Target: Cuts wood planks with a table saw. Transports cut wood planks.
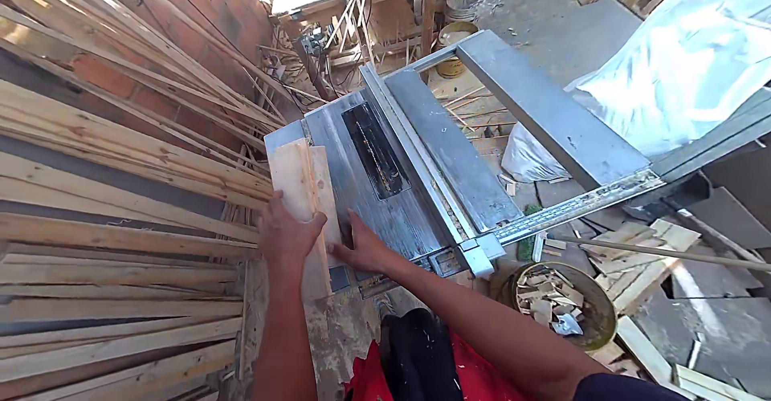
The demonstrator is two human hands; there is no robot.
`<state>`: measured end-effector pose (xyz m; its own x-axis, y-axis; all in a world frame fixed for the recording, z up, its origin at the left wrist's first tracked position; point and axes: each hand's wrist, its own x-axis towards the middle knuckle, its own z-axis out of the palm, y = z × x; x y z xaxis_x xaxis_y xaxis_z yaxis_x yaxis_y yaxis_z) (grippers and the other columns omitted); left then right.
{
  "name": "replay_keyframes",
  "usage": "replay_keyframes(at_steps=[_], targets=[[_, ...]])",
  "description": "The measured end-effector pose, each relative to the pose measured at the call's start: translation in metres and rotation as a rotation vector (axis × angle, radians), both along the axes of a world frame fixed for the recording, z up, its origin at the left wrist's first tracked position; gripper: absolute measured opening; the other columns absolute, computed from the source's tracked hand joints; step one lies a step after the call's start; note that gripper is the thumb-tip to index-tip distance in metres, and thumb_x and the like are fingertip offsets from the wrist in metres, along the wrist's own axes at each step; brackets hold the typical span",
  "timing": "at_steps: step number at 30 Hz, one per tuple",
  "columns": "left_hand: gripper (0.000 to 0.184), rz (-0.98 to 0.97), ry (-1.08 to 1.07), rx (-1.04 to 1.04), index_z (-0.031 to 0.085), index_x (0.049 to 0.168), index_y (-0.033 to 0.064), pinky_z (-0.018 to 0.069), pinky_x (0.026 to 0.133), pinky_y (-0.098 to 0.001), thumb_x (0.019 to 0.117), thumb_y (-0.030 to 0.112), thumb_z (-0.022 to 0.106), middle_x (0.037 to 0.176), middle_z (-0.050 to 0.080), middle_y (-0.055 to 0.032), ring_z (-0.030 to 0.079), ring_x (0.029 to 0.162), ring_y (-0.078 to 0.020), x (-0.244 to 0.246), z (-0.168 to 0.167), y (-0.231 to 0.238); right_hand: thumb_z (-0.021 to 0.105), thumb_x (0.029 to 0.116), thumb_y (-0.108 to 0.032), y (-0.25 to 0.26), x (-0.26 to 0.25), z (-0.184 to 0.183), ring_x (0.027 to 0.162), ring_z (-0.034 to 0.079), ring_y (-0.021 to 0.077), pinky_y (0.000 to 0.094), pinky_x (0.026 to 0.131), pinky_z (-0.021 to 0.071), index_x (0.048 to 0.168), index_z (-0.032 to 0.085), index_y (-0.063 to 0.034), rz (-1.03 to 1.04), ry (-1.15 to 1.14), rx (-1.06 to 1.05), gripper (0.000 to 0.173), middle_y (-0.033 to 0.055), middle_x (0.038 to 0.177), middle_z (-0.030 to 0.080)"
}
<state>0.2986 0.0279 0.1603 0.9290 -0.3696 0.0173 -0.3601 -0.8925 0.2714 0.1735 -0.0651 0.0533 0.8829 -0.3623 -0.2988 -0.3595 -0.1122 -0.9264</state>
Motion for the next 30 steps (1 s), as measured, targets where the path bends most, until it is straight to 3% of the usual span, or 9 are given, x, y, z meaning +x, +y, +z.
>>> replay_keyframes(at_steps=[6, 11, 14, 18, 21, 26, 30], targets=[[0.105, 0.031, 0.009, 0.152, 0.036, 0.157, 0.025, 0.047, 0.095, -0.0697, 0.07, 0.055, 0.085, 0.152, 0.043, -0.0241, 0.043, 0.137, -0.0501, -0.013, -0.029, -0.037, 0.054, 0.1018, -0.049, -0.01, -0.026, -0.007, 0.127, 0.062, 0.0308, 0.0553, 0.104, 0.0512, 0.163, 0.016, -0.0087, -0.006, -0.069, 0.112, 0.083, 0.0165, 0.148, 0.055], [0.126, 0.054, 0.128, 0.11, 0.019, 0.163, 0.029, 0.0479, 0.097, -0.0689, 0.0642, 0.062, 0.09, 0.149, 0.048, -0.022, 0.054, 0.129, -0.0461, -0.009, -0.025, -0.028, 0.051, 0.1029, -0.053, -0.023, 0.008, -0.012, 0.133, 0.057, 0.03, 0.0528, 0.111, 0.0462, 0.161, 0.019, -0.0054, -0.098, -0.094, 0.362, 0.082, 0.019, 0.145, 0.057], [0.136, 0.085, 0.164, 0.097, 0.01, 0.165, 0.0229, 0.0476, 0.102, -0.0647, 0.0629, 0.067, 0.088, 0.143, 0.055, -0.0217, 0.058, 0.126, -0.0427, -0.004, -0.024, -0.025, 0.052, 0.1019, -0.056, -0.024, 0.04, -0.015, 0.136, 0.054, 0.0309, 0.0521, 0.112, 0.0451, 0.16, 0.024, -0.0058, -0.166, -0.116, 0.548, 0.082, 0.0208, 0.148, 0.053], [0.128, 0.103, 0.228, -0.022, 0.022, 0.163, 0.018, 0.0464, 0.104, -0.0649, 0.0624, 0.056, 0.092, 0.143, 0.053, -0.0253, 0.055, 0.128, -0.0446, 0.007, -0.032, -0.021, 0.049, 0.1057, -0.05, -0.013, 0.067, -0.013, 0.125, 0.06, 0.0295, 0.0503, 0.103, 0.0507, 0.156, 0.033, -0.0078, -0.241, -0.197, 0.726, 0.068, 0.0196, 0.139, 0.059], [0.115, 0.106, 0.349, -0.196, 0.033, 0.156, 0.0202, 0.0496, 0.099, -0.0666, 0.0619, 0.044, 0.095, 0.135, 0.062, -0.0215, 0.062, 0.122, -0.04, 0.02, -0.033, -0.005, 0.052, 0.1061, -0.043, -0.004, 0.065, -0.004, 0.123, 0.061, 0.0285, 0.0495, 0.102, 0.0514, 0.157, 0.033, -0.0097, -0.269, -0.252, 0.656, 0.063, 0.0189, 0.139, 0.059], [0.091, 0.142, 0.54, -0.664, 0.044, 0.15, 0.0134, 0.0601, 0.086, -0.0571, 0.0733, 0.023, 0.093, 0.125, 0.067, -0.0215, 0.07, 0.106, -0.0364, 0.047, -0.035, 0.049, 0.058, 0.1016, -0.043, 0.02, 0.074, 0.019, 0.134, 0.056, 0.0316, 0.0554, 0.108, 0.0481, 0.164, 0.018, -0.0149, -0.096, -0.247, 0.42, 0.079, 0.0182, 0.152, 0.05], [0.09, 0.168, 0.524, -0.599, 0.045, 0.148, 0.0126, 0.0595, 0.085, -0.0583, 0.0725, 0.023, 0.094, 0.123, 0.066, -0.0222, 0.07, 0.104, -0.0371, 0.068, -0.034, 0.073, 0.046, 0.1058, -0.049, 0.036, 0.087, 0.027, 0.135, 0.056, 0.0332, 0.0561, 0.11, 0.0462, 0.164, 0.016, -0.0095, 0.097, -0.179, 0.127, 0.076, 0.021, 0.152, 0.05]])
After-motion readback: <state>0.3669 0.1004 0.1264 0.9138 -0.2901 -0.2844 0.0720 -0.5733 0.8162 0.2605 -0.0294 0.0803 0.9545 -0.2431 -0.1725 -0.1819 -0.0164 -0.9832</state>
